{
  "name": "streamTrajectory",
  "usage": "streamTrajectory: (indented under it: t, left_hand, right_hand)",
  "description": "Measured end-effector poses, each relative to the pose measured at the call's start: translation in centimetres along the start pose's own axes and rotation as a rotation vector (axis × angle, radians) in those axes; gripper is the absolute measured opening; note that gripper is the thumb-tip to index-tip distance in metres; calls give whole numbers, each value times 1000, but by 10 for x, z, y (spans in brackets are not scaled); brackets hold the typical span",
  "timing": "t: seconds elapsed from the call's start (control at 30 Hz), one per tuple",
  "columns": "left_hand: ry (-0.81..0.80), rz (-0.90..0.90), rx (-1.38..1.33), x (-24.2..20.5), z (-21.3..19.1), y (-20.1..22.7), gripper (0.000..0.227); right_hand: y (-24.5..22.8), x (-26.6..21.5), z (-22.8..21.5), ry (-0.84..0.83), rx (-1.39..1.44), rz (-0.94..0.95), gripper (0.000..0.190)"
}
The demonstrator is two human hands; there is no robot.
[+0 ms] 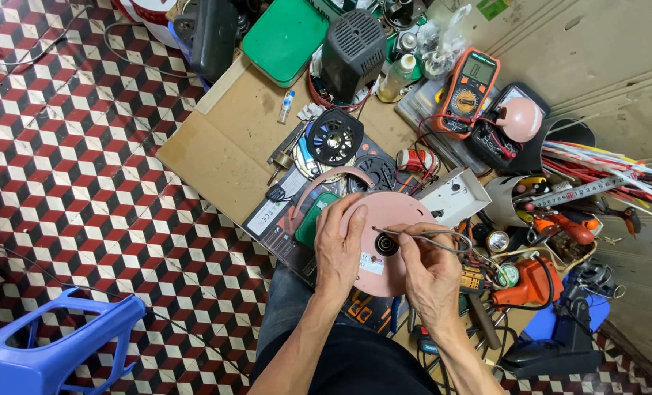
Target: The person works on a pink round lamp base at a cluttered workbench, using a cordless drill on its underside at several spots and turning the lamp over to reach different sides. They handle a black battery pack, use a screwdriver on the lamp's center hub, and resume drilling with the drill.
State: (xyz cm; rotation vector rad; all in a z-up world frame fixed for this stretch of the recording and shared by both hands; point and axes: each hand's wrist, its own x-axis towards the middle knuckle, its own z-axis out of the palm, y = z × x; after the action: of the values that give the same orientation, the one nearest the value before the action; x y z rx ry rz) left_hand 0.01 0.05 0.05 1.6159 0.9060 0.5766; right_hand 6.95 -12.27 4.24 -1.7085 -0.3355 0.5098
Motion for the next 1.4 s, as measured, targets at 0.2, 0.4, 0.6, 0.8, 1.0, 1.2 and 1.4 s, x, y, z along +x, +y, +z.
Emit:
streamTrajectory:
  t: [0.2,0.4,0.6,0.8,1.0,1.2,1.4]
  left_hand:
    - [-3,-22,4,0,-2,-1,37]
    - [-9,-46,-20,1,-2,3,37]
    - [-9,-47,-15,1,-2,4,36]
    - [-11,-35,-14,1,-1,3,36]
    - [3,-18,-12,1,-1,2,36]
    - [-21,32,-1,1,-1,3,36]
    - [-28,-6,6,1,-3,1,37]
  right_hand:
    - [-5,9,-1,59,280,77,13]
    - [3,6,-6,66,254,83,14]
    - [4,9,-5,35,145,129,12]
    - [-26,-6,12,-29,-448,27,16]
    - [-11,-9,20,-11,-476,-249,15]
    - [-6,-26,13,9,-337,-301,14]
    - [-14,-28,2,-30,-117,-448,11]
